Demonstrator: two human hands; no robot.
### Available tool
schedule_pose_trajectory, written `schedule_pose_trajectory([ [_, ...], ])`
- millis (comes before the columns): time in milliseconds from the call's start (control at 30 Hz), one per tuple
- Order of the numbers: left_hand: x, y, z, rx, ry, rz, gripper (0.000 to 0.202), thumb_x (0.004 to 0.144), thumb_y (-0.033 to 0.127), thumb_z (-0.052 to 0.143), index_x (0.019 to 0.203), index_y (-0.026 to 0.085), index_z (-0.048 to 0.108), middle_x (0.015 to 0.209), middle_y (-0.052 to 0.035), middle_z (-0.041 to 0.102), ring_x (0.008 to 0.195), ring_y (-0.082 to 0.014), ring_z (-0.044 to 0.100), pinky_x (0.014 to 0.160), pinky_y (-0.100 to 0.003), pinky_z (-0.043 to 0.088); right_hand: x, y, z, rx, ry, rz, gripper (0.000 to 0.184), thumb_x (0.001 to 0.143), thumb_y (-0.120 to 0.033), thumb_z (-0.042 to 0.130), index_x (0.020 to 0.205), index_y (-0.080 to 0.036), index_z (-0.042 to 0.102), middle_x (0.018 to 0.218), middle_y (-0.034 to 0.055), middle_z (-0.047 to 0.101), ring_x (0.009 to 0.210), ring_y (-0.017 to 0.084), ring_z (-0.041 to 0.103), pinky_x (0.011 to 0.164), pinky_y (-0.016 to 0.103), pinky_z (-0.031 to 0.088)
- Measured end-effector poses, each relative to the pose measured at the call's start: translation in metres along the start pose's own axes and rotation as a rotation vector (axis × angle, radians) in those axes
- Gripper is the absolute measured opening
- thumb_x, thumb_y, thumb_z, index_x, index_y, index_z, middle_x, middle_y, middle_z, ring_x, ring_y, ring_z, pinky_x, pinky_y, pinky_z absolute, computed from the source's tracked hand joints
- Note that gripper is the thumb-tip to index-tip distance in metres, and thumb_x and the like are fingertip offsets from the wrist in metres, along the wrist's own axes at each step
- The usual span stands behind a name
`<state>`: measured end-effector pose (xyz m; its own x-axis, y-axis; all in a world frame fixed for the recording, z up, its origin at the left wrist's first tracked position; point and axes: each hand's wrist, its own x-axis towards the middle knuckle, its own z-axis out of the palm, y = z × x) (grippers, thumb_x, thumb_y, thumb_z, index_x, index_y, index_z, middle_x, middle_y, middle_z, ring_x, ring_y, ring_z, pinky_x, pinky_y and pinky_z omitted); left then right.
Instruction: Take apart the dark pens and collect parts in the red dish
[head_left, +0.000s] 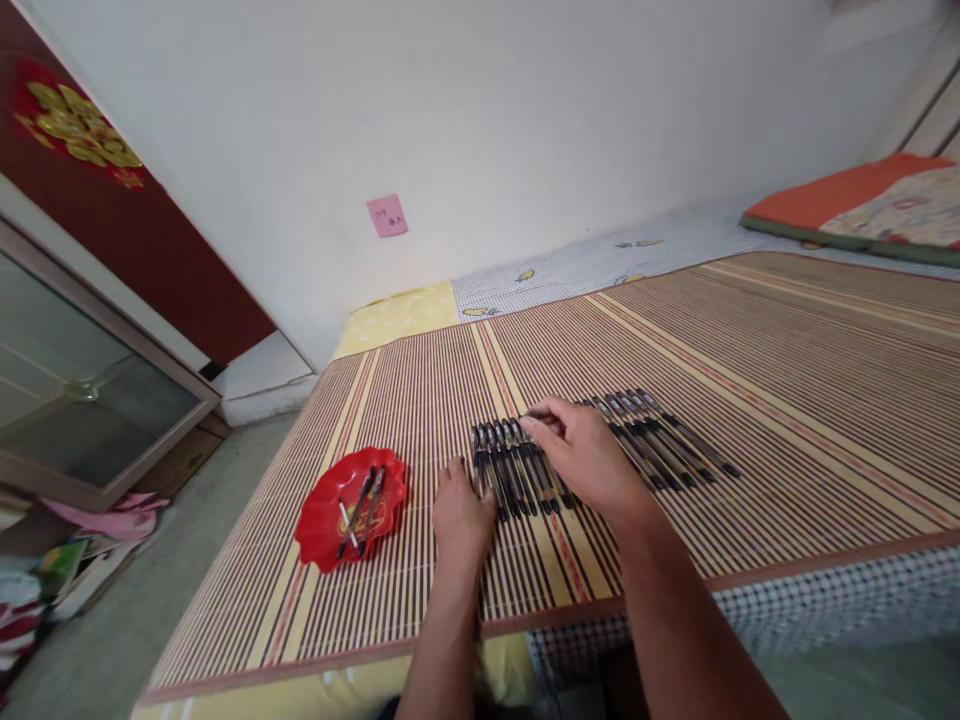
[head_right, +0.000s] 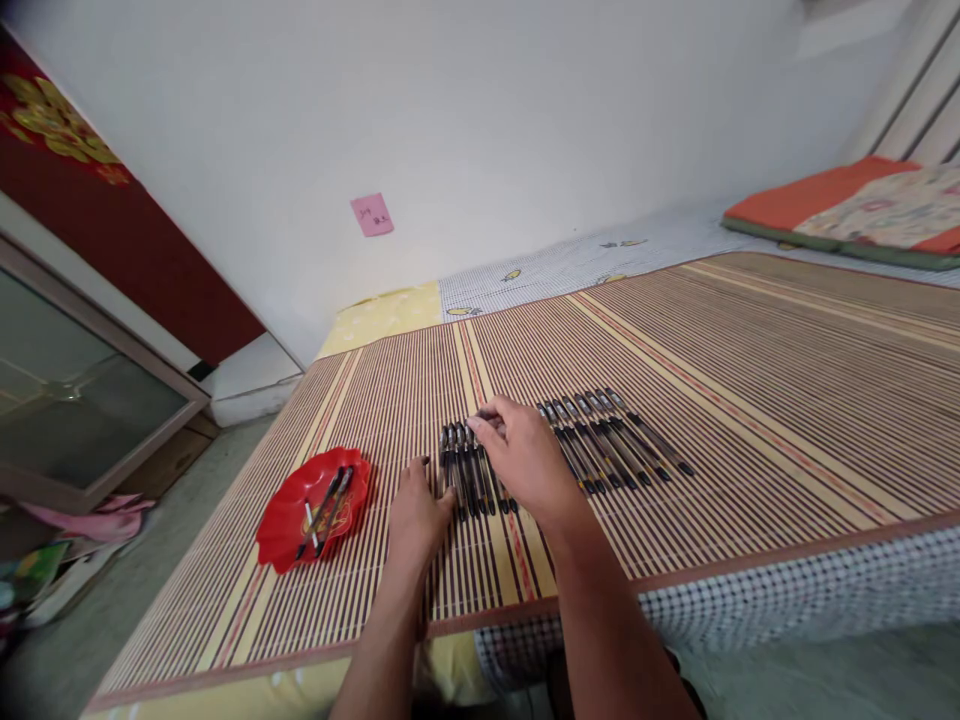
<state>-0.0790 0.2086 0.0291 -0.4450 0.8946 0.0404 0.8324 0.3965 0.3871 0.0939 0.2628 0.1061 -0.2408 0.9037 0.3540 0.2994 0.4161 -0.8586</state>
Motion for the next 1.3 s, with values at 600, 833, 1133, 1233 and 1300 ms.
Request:
schedule_pose_trajectory([
  [600,0.011,-0.032,-0.032,0.193,-0.147,-0.087,0.021,0.08,0.026,0.062,0.095,0.013,0.07,0.099,-0.0191,0.076,0.097,-0.0329,0.072,0.077,-0.036,0.047,-0.002,-0.002,0.001,-0.014,-0.03,0.029,0.021,0.095,-0.037,0.056,0.09,-0.019,0.067,0.082,0.006,0.07,0.075,0.019,0.063,0.067,0.031,0.047],
  [833,0.01,-0.035,-0.026,0.186,-0.12,-0.075,0.021,0.082,0.028,0.061,0.095,0.014,0.069,0.099,-0.0185,0.076,0.098,-0.0319,0.072,0.079,-0.036,0.048,-0.002,-0.001,0.005,-0.015,-0.029,0.009,0.021,0.095,-0.037,0.056,0.088,-0.02,0.066,0.08,0.005,0.069,0.073,0.019,0.063,0.066,0.03,0.046],
  [1133,0.01,-0.037,-0.026,0.136,-0.12,-0.059,0.015,0.079,0.027,0.061,0.087,0.015,0.066,0.093,-0.0179,0.075,0.091,-0.0307,0.071,0.076,-0.036,0.047,-0.002,0.001,0.01,-0.02,-0.046,0.007,0.02,0.095,-0.035,0.056,0.09,-0.019,0.066,0.08,0.0049,0.07,0.073,0.019,0.063,0.068,0.03,0.047],
  [1233,0.012,-0.045,-0.031,-0.073,-0.094,-0.053,0.008,0.076,0.026,0.063,0.075,0.019,0.059,0.079,-0.0115,0.069,0.081,-0.0274,0.067,0.071,-0.035,0.045,-0.001,0.003,0.012,-0.023,-0.055,0.011,0.019,0.095,-0.034,0.056,0.089,-0.019,0.066,0.081,0.0053,0.07,0.075,0.019,0.064,0.07,0.03,0.047],
  [1300,0.015,-0.053,-0.035,-0.273,-0.109,-0.03,0.011,0.076,0.026,0.06,0.07,0.021,0.052,0.069,-0.0046,0.06,0.072,-0.0224,0.062,0.065,-0.032,0.043,0.0,0.004,0.014,-0.023,-0.057,0.009,0.018,0.094,-0.033,0.057,0.088,-0.019,0.065,0.081,0.0055,0.07,0.075,0.019,0.064,0.07,0.03,0.047],
])
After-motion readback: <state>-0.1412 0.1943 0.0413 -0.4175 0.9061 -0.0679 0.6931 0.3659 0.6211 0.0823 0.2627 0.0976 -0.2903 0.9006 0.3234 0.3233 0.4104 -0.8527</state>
